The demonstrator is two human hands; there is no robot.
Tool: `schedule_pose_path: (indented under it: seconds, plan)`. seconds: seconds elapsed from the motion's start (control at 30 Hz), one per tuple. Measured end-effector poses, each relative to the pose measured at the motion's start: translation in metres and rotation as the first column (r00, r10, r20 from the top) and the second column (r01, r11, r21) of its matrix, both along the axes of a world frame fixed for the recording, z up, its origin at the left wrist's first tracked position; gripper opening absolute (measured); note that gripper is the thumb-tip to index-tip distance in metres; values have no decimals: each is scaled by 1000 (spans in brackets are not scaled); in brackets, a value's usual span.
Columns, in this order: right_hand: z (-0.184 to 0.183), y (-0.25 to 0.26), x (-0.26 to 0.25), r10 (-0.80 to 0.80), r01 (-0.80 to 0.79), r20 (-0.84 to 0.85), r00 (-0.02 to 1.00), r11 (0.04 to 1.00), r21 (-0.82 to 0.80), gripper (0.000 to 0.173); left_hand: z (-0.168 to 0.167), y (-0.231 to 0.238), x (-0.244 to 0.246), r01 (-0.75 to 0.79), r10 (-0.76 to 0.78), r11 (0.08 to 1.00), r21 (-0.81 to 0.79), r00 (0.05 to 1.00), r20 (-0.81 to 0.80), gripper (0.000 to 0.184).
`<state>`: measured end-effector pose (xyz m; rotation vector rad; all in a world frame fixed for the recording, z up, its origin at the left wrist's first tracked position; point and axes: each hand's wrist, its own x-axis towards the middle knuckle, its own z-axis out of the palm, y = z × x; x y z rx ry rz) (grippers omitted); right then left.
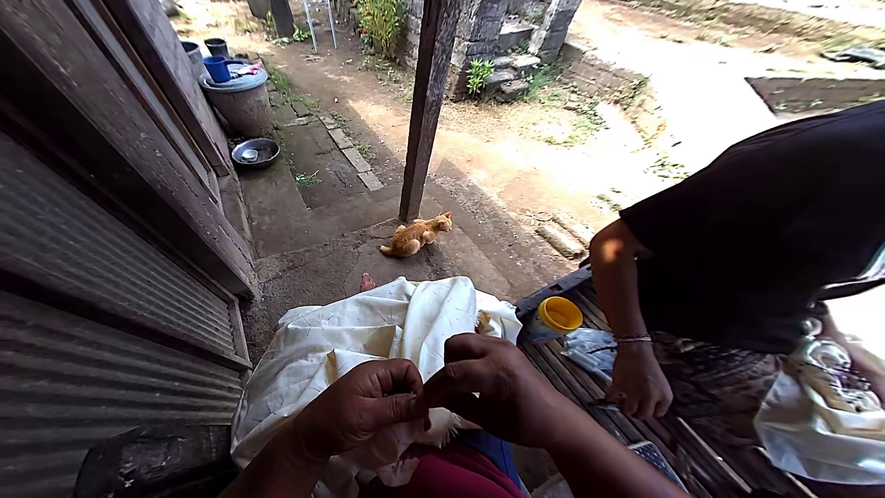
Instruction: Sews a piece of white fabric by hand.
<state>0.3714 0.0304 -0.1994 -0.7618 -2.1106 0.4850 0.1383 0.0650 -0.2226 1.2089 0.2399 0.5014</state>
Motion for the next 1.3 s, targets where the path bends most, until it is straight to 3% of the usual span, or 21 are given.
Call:
schedule_pose_path:
  seconds: [0.13,0.23,0.3,0.4,0.57,0.67,0.77,0.87,1.0,1.1,1.17,1.3]
  plan:
    - [0,-1,-3,-77,67,114,991,994,91,13,-2,-2,3,-9,9,999,46,1000,-8,5]
    - [-5,-1,-5,-168,145,159,973,979,143,15,2,-8,5,-149,178,961,232,978,-109,13]
    - [-8,-2,-6,-183,162,153,971,977,139,16,5,-12,6,-237,320,887,395,934,-159,12]
    - [-8,0,-2,-175,165,110,978,982,96,16,2,-15,5,-359,476,790,497,870,-128,17]
    - [-11,8,9,-245,238,93,965,968,82,19,1,-18,2,-411,570,667,621,819,-70,18]
    - [-18,7,6,-297,292,165,940,955,58,18,0,-17,3,-479,689,513,712,724,-9,19]
    - [-10,2,6,-109,96,224,969,993,66,16,1,-15,3,-501,754,407,764,656,29,20]
    - [1,0,-2,45,-58,143,989,995,87,18,3,-20,7,-431,686,444,786,727,11,24]
    - [-5,7,-7,-209,207,244,947,978,35,15,5,-20,10,-464,672,426,777,737,72,17]
    - [1,5,-3,-11,3,245,969,1000,31,15,6,-15,6,-512,724,371,775,682,105,17]
    - [7,3,-6,86,-100,169,982,992,77,16,5,-17,6,-477,696,389,788,713,88,23]
    - [3,7,-10,-220,206,244,944,975,81,14,5,-18,10,-500,691,390,774,714,113,16]
